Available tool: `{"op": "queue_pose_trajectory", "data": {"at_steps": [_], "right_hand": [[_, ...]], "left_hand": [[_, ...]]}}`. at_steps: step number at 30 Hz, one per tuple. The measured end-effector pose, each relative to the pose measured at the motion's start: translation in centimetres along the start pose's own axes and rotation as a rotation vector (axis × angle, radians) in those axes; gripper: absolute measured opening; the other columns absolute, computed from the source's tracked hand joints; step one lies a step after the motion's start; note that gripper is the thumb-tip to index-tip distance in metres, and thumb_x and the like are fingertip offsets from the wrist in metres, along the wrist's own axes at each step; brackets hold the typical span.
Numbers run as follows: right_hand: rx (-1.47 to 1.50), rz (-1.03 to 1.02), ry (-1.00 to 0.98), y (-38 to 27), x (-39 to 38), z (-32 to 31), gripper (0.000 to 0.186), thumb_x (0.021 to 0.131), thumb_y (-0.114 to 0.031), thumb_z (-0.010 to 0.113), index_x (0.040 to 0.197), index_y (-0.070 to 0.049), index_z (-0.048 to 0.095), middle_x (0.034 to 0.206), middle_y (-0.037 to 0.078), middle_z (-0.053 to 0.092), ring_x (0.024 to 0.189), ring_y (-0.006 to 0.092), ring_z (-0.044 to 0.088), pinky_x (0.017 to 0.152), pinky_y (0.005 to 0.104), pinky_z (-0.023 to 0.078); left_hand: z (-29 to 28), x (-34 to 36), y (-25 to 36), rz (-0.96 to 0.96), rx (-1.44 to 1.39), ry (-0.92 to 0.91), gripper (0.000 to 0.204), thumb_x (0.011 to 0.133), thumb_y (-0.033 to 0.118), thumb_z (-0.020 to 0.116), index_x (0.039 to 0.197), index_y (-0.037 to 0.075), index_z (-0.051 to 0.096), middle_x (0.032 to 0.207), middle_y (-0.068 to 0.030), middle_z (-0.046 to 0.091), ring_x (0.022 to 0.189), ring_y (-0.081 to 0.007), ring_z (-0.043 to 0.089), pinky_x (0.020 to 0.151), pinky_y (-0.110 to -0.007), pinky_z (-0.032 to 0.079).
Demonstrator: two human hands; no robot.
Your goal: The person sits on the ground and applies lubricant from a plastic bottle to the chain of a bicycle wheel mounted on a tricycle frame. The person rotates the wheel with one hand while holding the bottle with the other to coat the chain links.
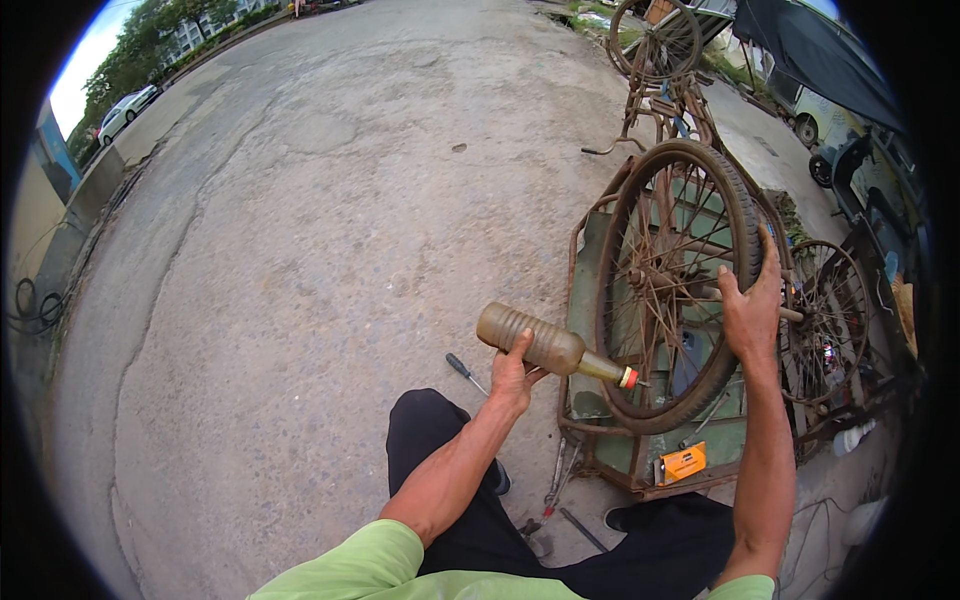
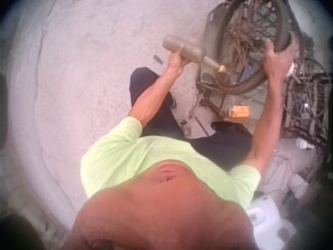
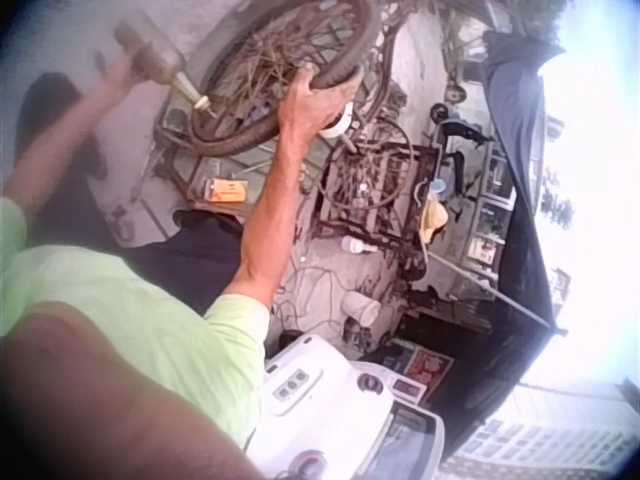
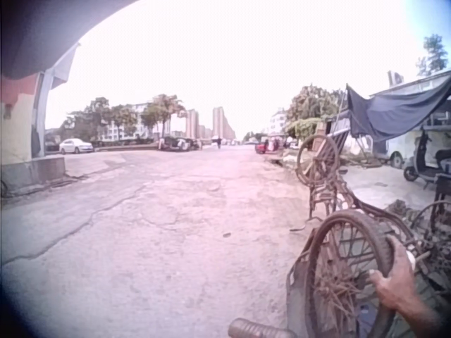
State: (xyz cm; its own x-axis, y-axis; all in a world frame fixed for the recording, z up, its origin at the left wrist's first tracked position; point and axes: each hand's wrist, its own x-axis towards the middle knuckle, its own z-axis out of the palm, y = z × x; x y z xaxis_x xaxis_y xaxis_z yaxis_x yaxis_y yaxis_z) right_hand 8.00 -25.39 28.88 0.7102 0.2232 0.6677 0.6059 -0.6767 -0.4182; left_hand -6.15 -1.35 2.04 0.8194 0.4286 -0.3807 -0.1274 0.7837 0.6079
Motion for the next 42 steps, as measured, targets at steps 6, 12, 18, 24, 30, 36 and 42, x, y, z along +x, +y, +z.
{"op": "queue_pose_trajectory", "data": {"at_steps": [6, 12, 18, 24, 30, 36, 42], "right_hand": [[-0.064, 0.011, 0.005, 0.2, 0.3, 0.3, 0.078, 0.092, -0.020, 0.071, 0.160, -0.001, 0.037, 0.153, 0.024, 0.049, 0.140, 0.0371, 0.050, 0.119, 0.0443, 0.039], [0.002, 0.068, -0.035, -0.1, 0.2, -0.2, 0.078, 0.091, -0.018, 0.071, 0.160, -0.002, 0.038, 0.153, 0.024, 0.049, 0.139, 0.0372, 0.051, 0.117, 0.0442, 0.041], [0.015, 0.029, -0.002, -0.2, 0.1, 0.2, 0.078, 0.089, -0.015, 0.072, 0.159, -0.002, 0.039, 0.152, 0.023, 0.050, 0.138, 0.0353, 0.053, 0.117, 0.0428, 0.041], [-0.008, 0.013, 0.006, 0.6, -0.1, 0.0, 0.077, 0.090, -0.016, 0.072, 0.158, -0.001, 0.040, 0.152, 0.024, 0.050, 0.136, 0.0354, 0.055, 0.115, 0.0431, 0.042], [-0.121, -0.085, 0.022, 1.5, 0.3, 1.0, 0.081, 0.090, -0.036, 0.074, 0.156, 0.000, 0.043, 0.147, 0.027, 0.055, 0.135, 0.0403, 0.055, 0.116, 0.0463, 0.041], [-0.133, -0.046, -0.016, 2.6, 0.0, 0.4, 0.081, 0.094, -0.043, 0.074, 0.158, -0.006, 0.042, 0.134, 0.020, 0.064, 0.106, 0.0240, 0.070, 0.097, 0.0386, 0.054], [-0.086, -0.048, -0.020, 1.3, -0.1, 0.6, 0.079, 0.093, -0.044, 0.074, 0.156, -0.005, 0.046, 0.137, 0.021, 0.064, 0.117, 0.0275, 0.067, 0.106, 0.0392, 0.049]], "left_hand": [[-0.3, 0.7, 0.1, 0.016, 0.006, -0.044, 0.068, 0.096, 0.047, 0.075, 0.142, 0.005, 0.047, 0.131, -0.0158, 0.059, 0.122, -0.0332, 0.062, 0.105, -0.057, 0.051], [0.4, 0.1, -0.1, -0.008, -0.005, 0.019, 0.065, 0.096, 0.046, 0.075, 0.139, 0.004, 0.051, 0.129, -0.0163, 0.060, 0.122, -0.0336, 0.062, 0.107, -0.058, 0.050], [-0.1, 0.0, 0.1, 0.011, 0.007, 0.004, 0.064, 0.094, 0.047, 0.076, 0.137, 0.005, 0.052, 0.129, -0.0160, 0.061, 0.122, -0.0328, 0.062, 0.105, -0.057, 0.052], [0.7, -0.5, -0.3, 0.017, 0.030, 0.019, 0.066, 0.094, 0.048, 0.077, 0.139, 0.007, 0.052, 0.132, -0.0152, 0.059, 0.123, -0.0325, 0.062, 0.105, -0.058, 0.050], [-0.6, 0.7, 0.0, 0.020, 0.020, -0.013, 0.072, 0.094, 0.050, 0.077, 0.142, 0.004, 0.050, 0.132, -0.0158, 0.060, 0.125, -0.0318, 0.061, 0.108, -0.054, 0.050], [0.6, 0.4, -0.2, 0.032, 0.053, -0.016, 0.071, 0.095, 0.048, 0.075, 0.144, 0.004, 0.048, 0.133, -0.0170, 0.057, 0.125, -0.0335, 0.060, 0.109, -0.058, 0.050], [0.3, 0.6, 0.2, 0.058, 0.103, -0.022, 0.065, 0.096, 0.046, 0.074, 0.141, 0.005, 0.051, 0.127, -0.0148, 0.061, 0.119, -0.0301, 0.065, 0.103, -0.054, 0.055]]}}
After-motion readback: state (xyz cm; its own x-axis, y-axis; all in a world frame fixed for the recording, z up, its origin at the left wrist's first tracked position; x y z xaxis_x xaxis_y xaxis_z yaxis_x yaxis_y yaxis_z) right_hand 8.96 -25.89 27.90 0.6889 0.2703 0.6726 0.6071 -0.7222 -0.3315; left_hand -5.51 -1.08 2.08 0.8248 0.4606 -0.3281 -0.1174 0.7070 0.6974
